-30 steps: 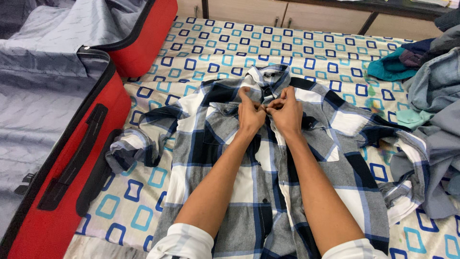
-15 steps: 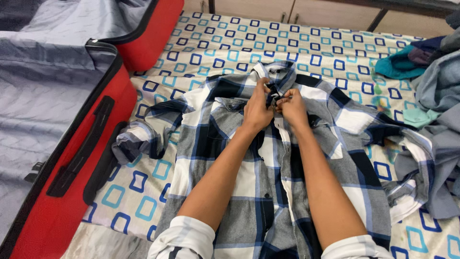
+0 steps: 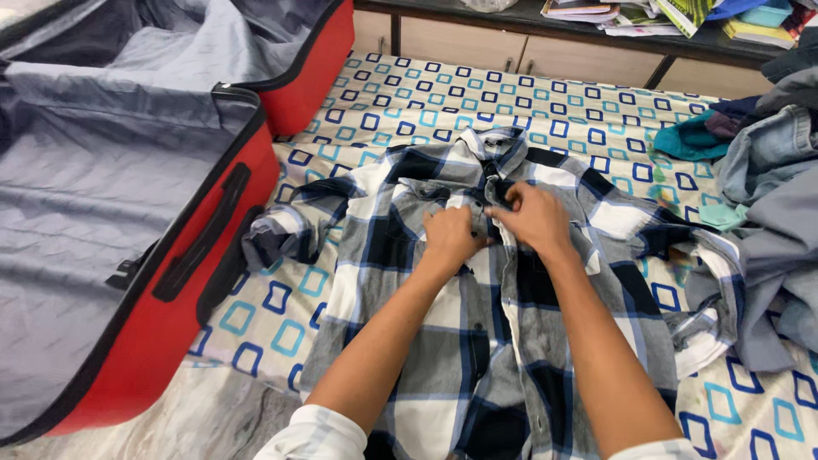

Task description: The person lays a plaid shirt on a patterned bed, buttons it, and folds it into a compact rectangle. The shirt is handled by hand throughout; no tools are used. The folded shirt remains on the bed at the end of the clip.

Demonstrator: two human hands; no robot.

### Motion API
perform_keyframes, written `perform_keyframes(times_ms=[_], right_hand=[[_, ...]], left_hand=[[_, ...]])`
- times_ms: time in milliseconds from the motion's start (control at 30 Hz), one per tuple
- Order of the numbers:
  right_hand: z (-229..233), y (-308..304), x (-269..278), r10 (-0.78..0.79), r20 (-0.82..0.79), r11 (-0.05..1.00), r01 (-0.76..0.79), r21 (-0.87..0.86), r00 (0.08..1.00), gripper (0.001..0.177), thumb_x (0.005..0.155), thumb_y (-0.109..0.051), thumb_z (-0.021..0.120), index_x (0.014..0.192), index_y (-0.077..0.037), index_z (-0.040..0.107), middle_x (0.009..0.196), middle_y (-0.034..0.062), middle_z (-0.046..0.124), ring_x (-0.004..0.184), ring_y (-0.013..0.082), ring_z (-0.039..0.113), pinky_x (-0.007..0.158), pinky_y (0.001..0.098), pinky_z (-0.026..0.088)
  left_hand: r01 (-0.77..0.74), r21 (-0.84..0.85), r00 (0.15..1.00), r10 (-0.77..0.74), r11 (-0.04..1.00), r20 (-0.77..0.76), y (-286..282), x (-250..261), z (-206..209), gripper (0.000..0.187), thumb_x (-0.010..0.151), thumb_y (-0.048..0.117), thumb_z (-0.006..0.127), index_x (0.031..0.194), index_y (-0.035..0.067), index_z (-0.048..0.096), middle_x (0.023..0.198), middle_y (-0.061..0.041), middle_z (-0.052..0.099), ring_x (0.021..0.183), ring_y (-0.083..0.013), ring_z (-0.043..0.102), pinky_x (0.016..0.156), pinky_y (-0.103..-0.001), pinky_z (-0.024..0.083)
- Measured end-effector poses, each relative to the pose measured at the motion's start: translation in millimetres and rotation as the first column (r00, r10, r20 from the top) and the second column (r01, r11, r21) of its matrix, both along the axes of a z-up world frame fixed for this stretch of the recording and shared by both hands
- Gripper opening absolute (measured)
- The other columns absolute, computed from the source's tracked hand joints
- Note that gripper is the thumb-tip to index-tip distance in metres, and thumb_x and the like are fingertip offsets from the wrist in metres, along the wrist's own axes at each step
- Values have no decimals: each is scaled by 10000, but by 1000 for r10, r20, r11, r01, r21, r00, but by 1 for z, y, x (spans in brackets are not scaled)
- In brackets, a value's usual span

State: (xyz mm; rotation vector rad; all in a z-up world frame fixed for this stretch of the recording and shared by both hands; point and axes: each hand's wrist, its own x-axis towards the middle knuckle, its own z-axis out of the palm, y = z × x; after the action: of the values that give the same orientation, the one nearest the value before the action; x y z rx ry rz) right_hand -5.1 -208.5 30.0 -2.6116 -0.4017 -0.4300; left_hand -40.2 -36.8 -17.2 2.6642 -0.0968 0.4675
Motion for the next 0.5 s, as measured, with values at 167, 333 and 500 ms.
perform_keyframes(times_ms=[167, 333, 500], right_hand=[[0, 0, -28, -95, -27, 983, 89, -163, 995, 403, 701, -345, 804, 1058, -159, 799, 987, 187, 748, 917, 439, 695, 793, 528, 545], [-18, -17, -12, -200, -60, 963, 207, 172, 978, 240, 854, -277, 754, 1014, -106, 806, 943, 156, 782, 889, 341, 752, 804, 451, 569], [-33, -24, 4, -153, -84, 939, 172, 299, 985, 213, 837, -233, 797, 977, -72, 808, 869, 154, 768, 773, 267, 735, 698, 381, 539]], left_hand=[[-12, 9, 1000, 12, 1000, 2, 2, 5, -10, 172, 784, 128, 754, 953, 101, 734, 1032, -180, 735, 982, -413, 710, 797, -548, 561], [40, -109, 996, -48, 993, -77, 24, -34, 31, 136, 767, 166, 810, 869, 98, 752, 1016, -169, 742, 982, -406, 705, 818, -515, 561], [160, -108, 935, -186, 981, -301, 38, -46, 52, 97, 713, 204, 835, 786, 165, 785, 960, -83, 790, 984, -315, 731, 827, -463, 587]])
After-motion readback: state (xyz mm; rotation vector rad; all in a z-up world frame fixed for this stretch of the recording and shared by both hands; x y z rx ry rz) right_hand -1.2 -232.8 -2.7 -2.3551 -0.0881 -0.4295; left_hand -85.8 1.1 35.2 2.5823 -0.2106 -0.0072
